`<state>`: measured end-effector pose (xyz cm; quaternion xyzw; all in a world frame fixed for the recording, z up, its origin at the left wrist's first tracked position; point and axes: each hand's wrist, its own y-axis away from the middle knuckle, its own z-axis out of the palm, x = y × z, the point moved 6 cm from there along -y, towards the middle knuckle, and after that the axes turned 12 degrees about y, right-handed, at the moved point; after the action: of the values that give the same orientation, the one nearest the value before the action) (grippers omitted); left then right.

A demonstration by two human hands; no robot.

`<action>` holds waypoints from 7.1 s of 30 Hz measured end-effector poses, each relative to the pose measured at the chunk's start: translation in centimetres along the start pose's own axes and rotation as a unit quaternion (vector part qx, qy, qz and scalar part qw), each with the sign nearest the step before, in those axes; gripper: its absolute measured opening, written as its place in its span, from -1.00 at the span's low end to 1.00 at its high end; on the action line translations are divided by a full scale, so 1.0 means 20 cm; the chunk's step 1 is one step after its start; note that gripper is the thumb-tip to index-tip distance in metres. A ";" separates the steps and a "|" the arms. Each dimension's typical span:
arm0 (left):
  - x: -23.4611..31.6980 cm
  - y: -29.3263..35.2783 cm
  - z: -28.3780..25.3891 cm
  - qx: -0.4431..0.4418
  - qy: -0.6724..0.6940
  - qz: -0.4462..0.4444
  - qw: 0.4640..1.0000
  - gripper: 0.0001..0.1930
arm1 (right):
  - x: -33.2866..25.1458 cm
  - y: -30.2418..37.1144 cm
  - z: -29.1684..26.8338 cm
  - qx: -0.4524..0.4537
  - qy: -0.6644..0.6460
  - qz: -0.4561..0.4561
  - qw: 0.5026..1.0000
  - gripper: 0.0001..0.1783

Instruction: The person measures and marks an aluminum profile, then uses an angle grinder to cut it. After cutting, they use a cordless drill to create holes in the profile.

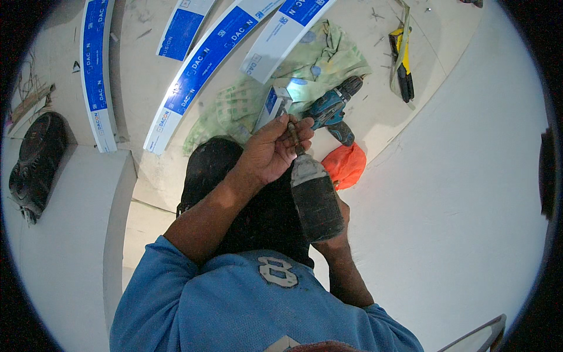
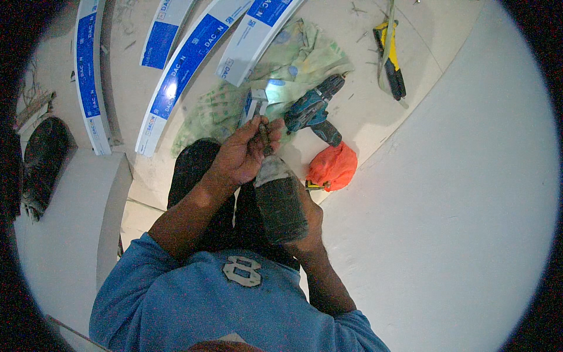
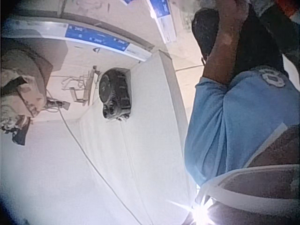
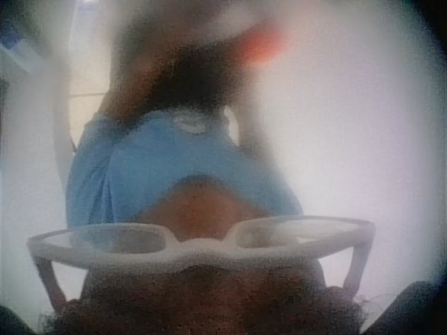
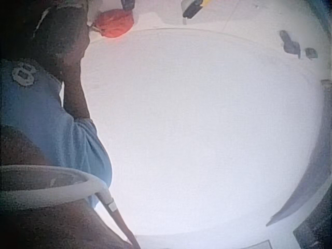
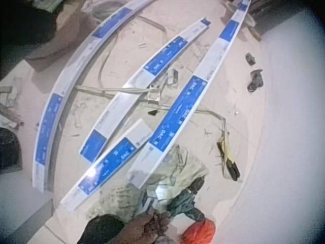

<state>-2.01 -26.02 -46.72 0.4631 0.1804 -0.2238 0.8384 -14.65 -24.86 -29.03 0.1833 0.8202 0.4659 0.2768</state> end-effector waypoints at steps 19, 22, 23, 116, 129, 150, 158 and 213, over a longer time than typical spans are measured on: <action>0.07 -0.06 -0.02 0.035 -0.066 0.025 0.997 -0.67 | -0.13 -0.08 0.03 0.038 0.062 -0.076 0.994 0.10; 0.08 -0.07 -0.03 0.022 -0.065 0.021 0.997 -0.68 | -0.15 -0.09 0.03 0.041 0.040 -0.034 0.998 -0.16; 0.08 -0.09 -0.04 0.007 -0.061 0.014 0.998 -0.68 | -0.15 -0.10 0.03 0.037 0.050 -0.039 0.997 -0.08; -0.59 -0.24 0.67 -0.014 -0.366 -0.070 0.928 -0.66 | 0.54 0.11 -0.14 0.235 -0.188 -0.002 0.954 -0.44; -0.41 -0.06 0.64 -0.105 -0.269 -0.047 0.956 -0.70 | 0.53 0.14 -0.01 0.158 -0.083 -0.090 0.980 -0.64; 0.30 -0.12 -0.04 0.088 -0.836 0.489 0.234 -0.20 | -0.07 -0.23 0.10 0.065 -0.066 -0.103 0.990 0.13; 0.39 -0.23 -0.09 0.172 -0.848 0.333 0.374 -0.42 | -0.17 -0.26 0.07 0.043 -0.044 -0.059 0.996 0.00; 0.27 -0.16 -0.13 0.101 -0.855 0.468 0.199 -0.22 | -0.24 -0.30 -0.07 -0.030 -0.001 0.008 1.000 -0.19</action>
<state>0.53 -26.35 -53.07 0.0703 -0.9204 -0.0663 0.3789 -12.08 -31.51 -32.28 0.1821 0.8042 0.4924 0.2786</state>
